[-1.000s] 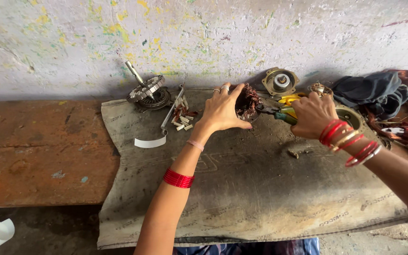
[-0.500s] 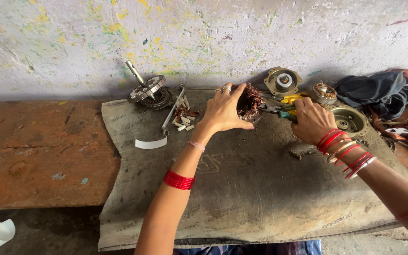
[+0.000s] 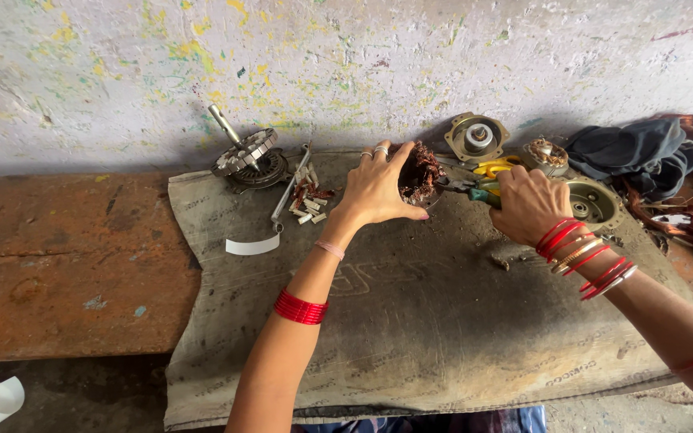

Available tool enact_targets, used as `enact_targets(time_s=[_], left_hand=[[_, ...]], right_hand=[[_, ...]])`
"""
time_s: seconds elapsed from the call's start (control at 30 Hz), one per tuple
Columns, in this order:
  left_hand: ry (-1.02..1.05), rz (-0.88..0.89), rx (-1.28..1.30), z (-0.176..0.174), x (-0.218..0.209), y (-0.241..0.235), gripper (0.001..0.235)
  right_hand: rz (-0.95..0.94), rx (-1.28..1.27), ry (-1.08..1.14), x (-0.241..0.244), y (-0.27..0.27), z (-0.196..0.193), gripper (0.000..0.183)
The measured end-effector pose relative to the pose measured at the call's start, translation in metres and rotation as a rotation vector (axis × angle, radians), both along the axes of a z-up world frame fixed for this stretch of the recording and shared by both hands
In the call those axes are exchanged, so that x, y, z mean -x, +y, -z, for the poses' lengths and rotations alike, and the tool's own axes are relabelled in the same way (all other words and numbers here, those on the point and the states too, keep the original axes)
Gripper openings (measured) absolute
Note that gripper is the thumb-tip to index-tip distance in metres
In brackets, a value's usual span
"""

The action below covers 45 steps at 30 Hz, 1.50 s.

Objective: The person uses pliers to pull copper wiring from an electromechanical stator and places the scrap wire onto a mat.

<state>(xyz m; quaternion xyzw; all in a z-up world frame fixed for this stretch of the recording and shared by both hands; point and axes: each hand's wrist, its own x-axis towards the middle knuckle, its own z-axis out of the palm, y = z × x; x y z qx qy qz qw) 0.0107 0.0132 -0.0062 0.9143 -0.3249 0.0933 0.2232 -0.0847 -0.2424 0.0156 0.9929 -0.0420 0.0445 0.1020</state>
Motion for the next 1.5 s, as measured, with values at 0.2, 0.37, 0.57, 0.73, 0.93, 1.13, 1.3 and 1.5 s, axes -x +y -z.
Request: enact_targets(time_s=[0.2, 0.37, 0.57, 0.73, 0.93, 1.13, 1.3, 1.5], left_hand=[[0.009, -0.005, -0.022, 0.001, -0.003, -0.002, 0.134], [-0.012, -0.006, -0.024, 0.001, -0.002, -0.003, 0.136], [0.002, 0.011, -0.037, -0.006, 0.003, -0.002, 0.144], [-0.046, 0.013, -0.048, -0.007, 0.003, -0.002, 0.138], [-0.032, 0.016, -0.051, -0.004, 0.000, -0.003, 0.133], [-0.035, 0.029, -0.061, -0.005, -0.002, -0.005, 0.133], [-0.018, 0.037, -0.069, -0.003, -0.006, -0.006, 0.135], [-0.056, 0.066, -0.077, -0.003, -0.012, -0.007, 0.136]], right_hand=[[-0.197, 0.151, -0.204, 0.001, -0.007, -0.001, 0.040], [-0.165, -0.040, -0.083, -0.005, -0.011, 0.000, 0.039], [-0.156, -0.142, 0.029, -0.013, -0.019, 0.003, 0.039], [-0.135, -0.123, 0.067, -0.024, -0.029, 0.010, 0.045], [-0.147, -0.131, -0.004, -0.038, -0.039, 0.021, 0.036], [-0.193, -0.141, 0.038, -0.051, -0.049, 0.026, 0.021], [-0.251, -0.157, 0.058, -0.062, -0.063, 0.034, 0.015], [-0.308, -0.133, 0.406, -0.085, -0.066, -0.001, 0.028]])
